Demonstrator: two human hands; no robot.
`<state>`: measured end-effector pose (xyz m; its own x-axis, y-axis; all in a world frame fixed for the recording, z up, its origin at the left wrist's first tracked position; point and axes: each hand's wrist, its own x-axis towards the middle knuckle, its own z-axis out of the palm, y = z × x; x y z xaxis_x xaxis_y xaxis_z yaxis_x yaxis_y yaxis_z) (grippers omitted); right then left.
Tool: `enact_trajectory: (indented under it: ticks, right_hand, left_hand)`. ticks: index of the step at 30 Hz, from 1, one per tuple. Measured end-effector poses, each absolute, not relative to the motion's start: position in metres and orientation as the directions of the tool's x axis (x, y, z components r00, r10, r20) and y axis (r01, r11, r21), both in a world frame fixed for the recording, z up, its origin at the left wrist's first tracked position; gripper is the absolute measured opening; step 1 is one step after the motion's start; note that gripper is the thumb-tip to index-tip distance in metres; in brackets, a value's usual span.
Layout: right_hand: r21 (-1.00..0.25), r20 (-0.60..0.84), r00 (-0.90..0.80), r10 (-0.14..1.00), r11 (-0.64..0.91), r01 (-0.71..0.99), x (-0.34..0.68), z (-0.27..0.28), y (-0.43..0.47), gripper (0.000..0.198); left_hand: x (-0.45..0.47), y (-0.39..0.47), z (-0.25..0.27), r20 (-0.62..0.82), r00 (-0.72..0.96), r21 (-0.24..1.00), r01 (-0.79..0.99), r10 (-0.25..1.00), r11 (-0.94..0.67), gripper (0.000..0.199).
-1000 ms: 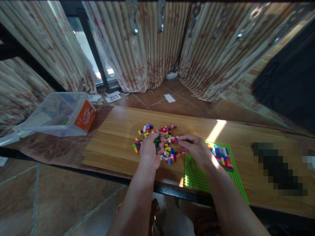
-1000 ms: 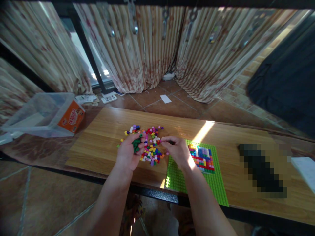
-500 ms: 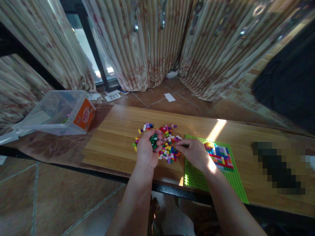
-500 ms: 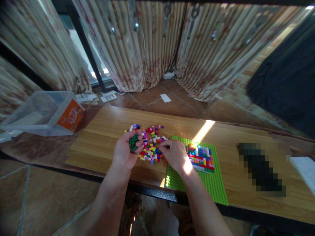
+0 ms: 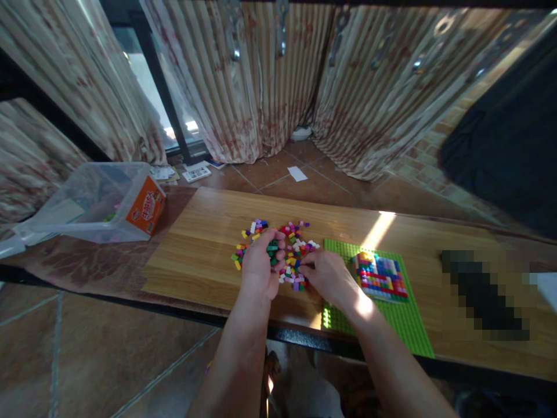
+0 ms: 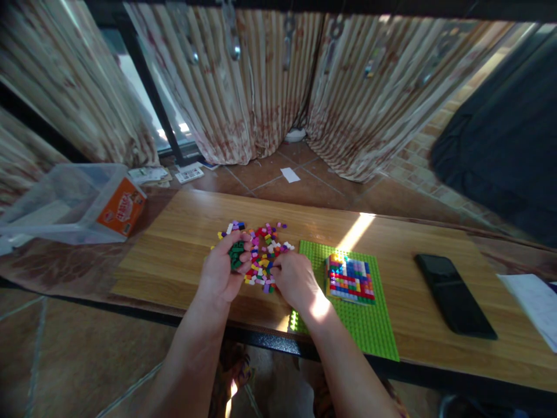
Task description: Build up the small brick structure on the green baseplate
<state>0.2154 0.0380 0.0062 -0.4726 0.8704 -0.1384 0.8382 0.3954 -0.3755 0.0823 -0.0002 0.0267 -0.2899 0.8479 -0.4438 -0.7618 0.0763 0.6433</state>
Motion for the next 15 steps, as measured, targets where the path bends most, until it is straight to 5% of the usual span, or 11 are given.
enact_trajectory:
  ticks: [15]
  right_hand:
    - [-0.438,-0.019,-0.415,0.91,0.366,0.821,0.231,-0.005,0.047,0.023]
  left_hand:
    - [0.08,-0.001,0.029,-0.448,-0.3,0.654,-0.752,0.842,0.079,0.011]
